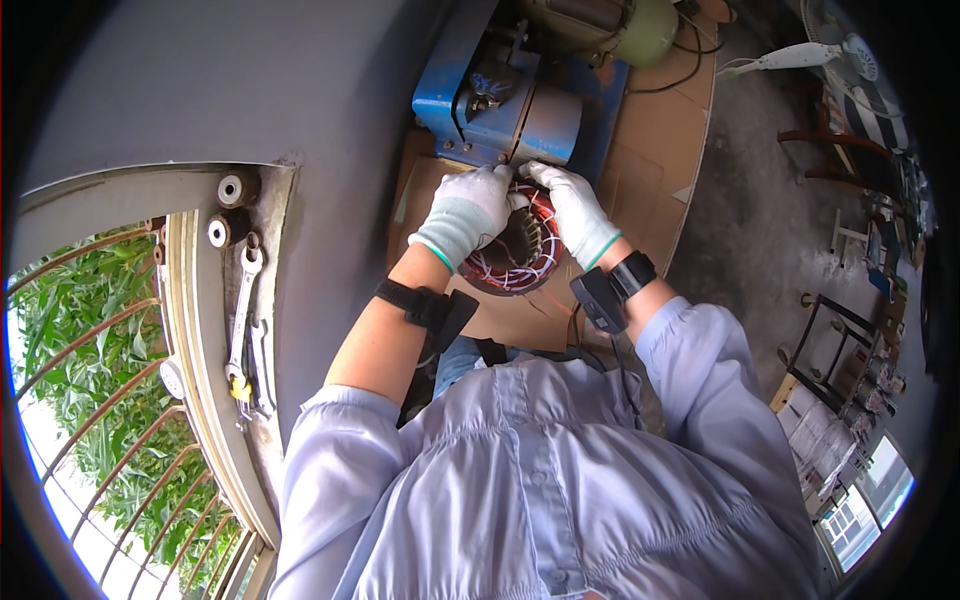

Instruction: Assembling electric motor components by winding copper coils and inserting them into motor housings.

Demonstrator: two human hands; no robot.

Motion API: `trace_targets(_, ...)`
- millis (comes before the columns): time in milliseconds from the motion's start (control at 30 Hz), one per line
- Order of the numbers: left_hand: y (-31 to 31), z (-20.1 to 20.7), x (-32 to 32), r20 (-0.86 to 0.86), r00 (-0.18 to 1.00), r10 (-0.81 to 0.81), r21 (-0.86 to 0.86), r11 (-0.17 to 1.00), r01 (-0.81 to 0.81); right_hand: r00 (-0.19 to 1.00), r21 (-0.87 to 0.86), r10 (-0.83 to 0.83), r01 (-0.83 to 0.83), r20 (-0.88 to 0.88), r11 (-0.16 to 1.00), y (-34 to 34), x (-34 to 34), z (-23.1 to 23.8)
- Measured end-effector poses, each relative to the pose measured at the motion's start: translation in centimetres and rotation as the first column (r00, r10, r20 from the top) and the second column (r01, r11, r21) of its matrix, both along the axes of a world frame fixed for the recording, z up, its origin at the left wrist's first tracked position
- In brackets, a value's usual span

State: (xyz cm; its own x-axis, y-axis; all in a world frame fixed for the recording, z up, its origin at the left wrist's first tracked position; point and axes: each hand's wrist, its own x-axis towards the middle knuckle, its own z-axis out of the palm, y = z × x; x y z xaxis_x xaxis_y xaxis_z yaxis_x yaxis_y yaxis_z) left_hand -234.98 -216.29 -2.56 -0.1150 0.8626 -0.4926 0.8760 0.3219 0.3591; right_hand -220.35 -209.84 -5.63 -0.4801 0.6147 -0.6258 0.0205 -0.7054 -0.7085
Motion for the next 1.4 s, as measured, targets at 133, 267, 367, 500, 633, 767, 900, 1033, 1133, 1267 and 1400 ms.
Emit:
trace_targets(133,-0.3,-0.6,-0.2,0.001,1.000,0.014,0.064,0.998,-0.014,0.999,-0.026,-0.027,0.028,0.036,0.999,0.0,-0.2,0.2)
trace_targets(267,-0.5,-0.8,-0.1,0.011,1.000,0.021,0.056,0.998,-0.021,0.998,-0.021,-0.051,0.052,0.034,0.998,-0.4,-0.1,-0.1)
trace_targets(367,-1.5,-1.2,0.2,-0.013,1.000,0.008,0.104,0.995,-0.006,0.998,-0.027,-0.048,0.047,-0.033,0.999,-0.9,0.5,-0.9)
trace_targets(500,-5.1,-1.3,0.7,-0.065,0.998,-0.008,0.186,0.982,0.020,0.994,-0.037,0.005,-0.009,-0.106,0.999,-3.8,1.2,-0.5)
trace_targets(633,-7.1,-1.1,0.7,0.015,1.000,0.011,0.375,0.927,-0.016,0.996,0.280,0.052,-0.069,0.065,0.957,-6.4,1.0,-0.1)
trace_targets(767,-7.2,-1.6,-0.6,0.384,0.919,0.093,0.294,0.931,-0.218,0.997,0.271,0.067,-0.078,0.050,0.959,-5.8,1.3,0.1)
trace_targets(900,-7.0,-4.6,-4.0,0.861,0.062,0.505,-0.296,0.595,-0.747,0.974,0.176,0.227,-0.222,-0.012,0.959,-4.9,2.4,1.1)
trace_targets(1033,-6.3,-11.2,-7.2,0.708,-0.290,0.644,-0.623,0.376,-0.686,0.995,0.184,0.074,-0.061,-0.069,0.981,-5.4,2.9,1.7)
trace_targets(1133,-4.9,-13.8,-8.4,0.579,-0.637,0.510,-0.805,0.232,-0.546,1.000,0.187,0.010,-0.011,0.005,0.982,-5.6,4.9,1.4)
trace_targets(1267,-0.9,-11.5,-6.2,0.496,-0.680,0.540,-0.819,0.031,-0.573,0.991,0.197,-0.044,0.018,0.129,0.980,-6.4,10.0,-0.3)
trace_targets(1400,1.1,-9.9,-5.4,0.431,-0.632,0.644,-0.812,-0.029,-0.583,0.967,0.160,-0.067,0.027,0.246,0.987,-6.4,13.6,-0.4)
